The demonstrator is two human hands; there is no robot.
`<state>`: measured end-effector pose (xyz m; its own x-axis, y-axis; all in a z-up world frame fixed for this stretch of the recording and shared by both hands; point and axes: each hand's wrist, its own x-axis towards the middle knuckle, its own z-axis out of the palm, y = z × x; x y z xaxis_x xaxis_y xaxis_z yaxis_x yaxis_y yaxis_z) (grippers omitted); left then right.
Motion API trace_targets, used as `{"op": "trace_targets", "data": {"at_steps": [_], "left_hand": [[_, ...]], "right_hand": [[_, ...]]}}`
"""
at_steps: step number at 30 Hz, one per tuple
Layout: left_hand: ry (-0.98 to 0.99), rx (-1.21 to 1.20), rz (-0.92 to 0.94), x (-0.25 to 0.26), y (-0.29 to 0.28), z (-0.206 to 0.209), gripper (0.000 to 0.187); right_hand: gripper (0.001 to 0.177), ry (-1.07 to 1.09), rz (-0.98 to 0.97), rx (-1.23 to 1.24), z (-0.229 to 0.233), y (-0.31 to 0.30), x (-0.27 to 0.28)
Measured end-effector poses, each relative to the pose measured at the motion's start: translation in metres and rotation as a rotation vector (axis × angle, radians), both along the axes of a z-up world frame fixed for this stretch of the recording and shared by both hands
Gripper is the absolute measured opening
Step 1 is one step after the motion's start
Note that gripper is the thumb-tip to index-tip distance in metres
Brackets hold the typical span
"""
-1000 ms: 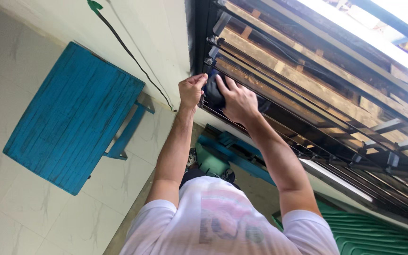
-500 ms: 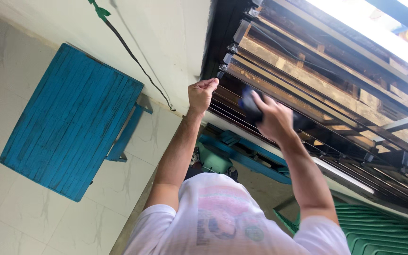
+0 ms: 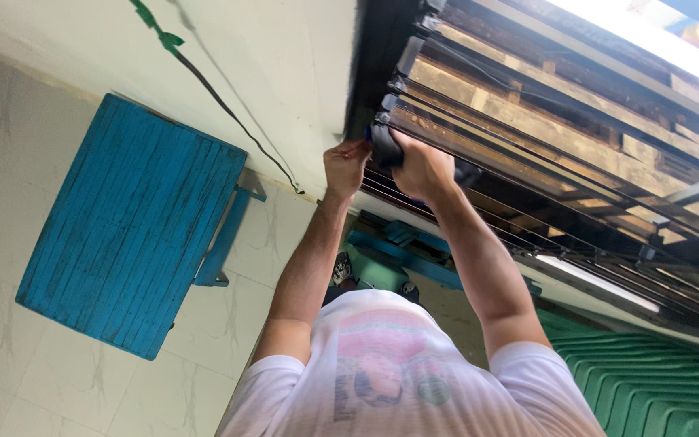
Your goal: The person wipes the underside of a slatted window or skylight using a dark cloth. They move the cloth back and forth along the metal frame and glass panes, cleaning multiple sections in sequence.
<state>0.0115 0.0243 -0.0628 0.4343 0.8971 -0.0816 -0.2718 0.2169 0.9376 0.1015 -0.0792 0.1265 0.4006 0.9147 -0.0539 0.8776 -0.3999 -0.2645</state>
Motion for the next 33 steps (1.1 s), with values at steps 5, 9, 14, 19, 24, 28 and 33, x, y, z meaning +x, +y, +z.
{"op": "trace_targets", "data": {"at_steps": [5, 9, 14, 19, 24, 28, 33], "left_hand": [[0.040, 0.054, 0.015, -0.006, -0.003, 0.010, 0.017], [0.014, 0.006, 0.030, -0.010, -0.002, 0.023, 0.019], [0.025, -0.023, 0.012, -0.011, -0.002, 0.034, 0.017], [0.003, -0.017, 0.005, -0.013, 0.002, 0.034, 0.015], [0.010, 0.012, 0.029, -0.014, -0.002, 0.033, 0.014], [0.055, 0.087, -0.002, -0.020, 0.002, 0.038, 0.013], [0.088, 0.068, 0.006, -0.016, 0.002, 0.044, 0.015]], "right_hand": [[0.036, 0.126, -0.242, -0.190, -0.048, -0.027, 0.047], [0.041, -0.090, -0.639, -0.162, -0.063, -0.217, 0.117], [0.042, -0.935, -0.699, 0.101, -0.060, -0.310, 0.151], [0.027, -0.223, -0.298, 0.195, -0.049, -0.129, 0.043], [0.084, -0.224, -0.066, 0.311, -0.036, -0.061, -0.012], [0.024, -0.295, -0.323, 0.437, -0.030, -0.180, 0.055], [0.034, -0.319, -0.724, 0.466, -0.007, -0.310, 0.104]]}}
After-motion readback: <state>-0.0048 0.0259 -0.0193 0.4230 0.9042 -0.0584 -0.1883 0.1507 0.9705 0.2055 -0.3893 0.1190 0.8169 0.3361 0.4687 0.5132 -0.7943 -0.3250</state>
